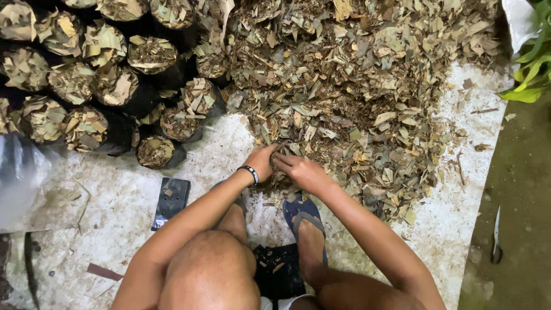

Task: The person sits on the floor and fills small black plastic pots with wood chips from a large pile. They scoop chips by hand, pack them into each pot, and place the filled pots in a row to the left.

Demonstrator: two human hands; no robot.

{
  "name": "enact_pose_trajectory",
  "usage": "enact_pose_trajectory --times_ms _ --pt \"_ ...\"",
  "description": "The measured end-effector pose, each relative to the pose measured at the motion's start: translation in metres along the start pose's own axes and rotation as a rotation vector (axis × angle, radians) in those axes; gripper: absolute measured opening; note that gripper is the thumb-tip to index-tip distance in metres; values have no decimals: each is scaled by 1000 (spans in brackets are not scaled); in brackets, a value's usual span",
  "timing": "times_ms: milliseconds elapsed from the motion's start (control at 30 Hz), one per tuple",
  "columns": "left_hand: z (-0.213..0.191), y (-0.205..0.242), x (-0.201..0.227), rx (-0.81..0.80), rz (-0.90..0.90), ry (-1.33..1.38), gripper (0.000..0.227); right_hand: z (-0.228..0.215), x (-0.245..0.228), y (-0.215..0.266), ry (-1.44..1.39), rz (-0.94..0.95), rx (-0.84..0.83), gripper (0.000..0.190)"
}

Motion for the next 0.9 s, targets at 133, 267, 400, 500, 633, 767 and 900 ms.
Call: enact_pose_trajectory --times_ms 133,267,400,500,633,767,900 --pt "18 7 -7 -249 -276 15 85 53 21 -5 284 152 -178 28" --pt "16 9 9 -239 -196 -41 83 66 29 -6 225 310 -216 9" --pt "13 7 8 -213 -171 -84 82 39 37 -13 78 448 -277 19" --pt "13 2 4 -194 -146 -89 87 -1 26 -11 -307 305 -253 58" --pt "15 5 0 -161 -119 -19 83 -43 38 9 -377 533 -309 65" --pt "18 7 2 -163 -89 -59 83 -78 50 20 -157 623 -233 67" --pt "15 11 0 -140 -75 -37 84 -54 60 39 -50 818 -373 50"
Point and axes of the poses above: each hand's wrist, its own y-axis away from the middle knuckle, its own z-axis out of the palm, x = y × z, the point moved 8 cm from there along -y, towards the middle knuckle, and after that the axes turned 2 degrees about -x, right-handed, at the moved point
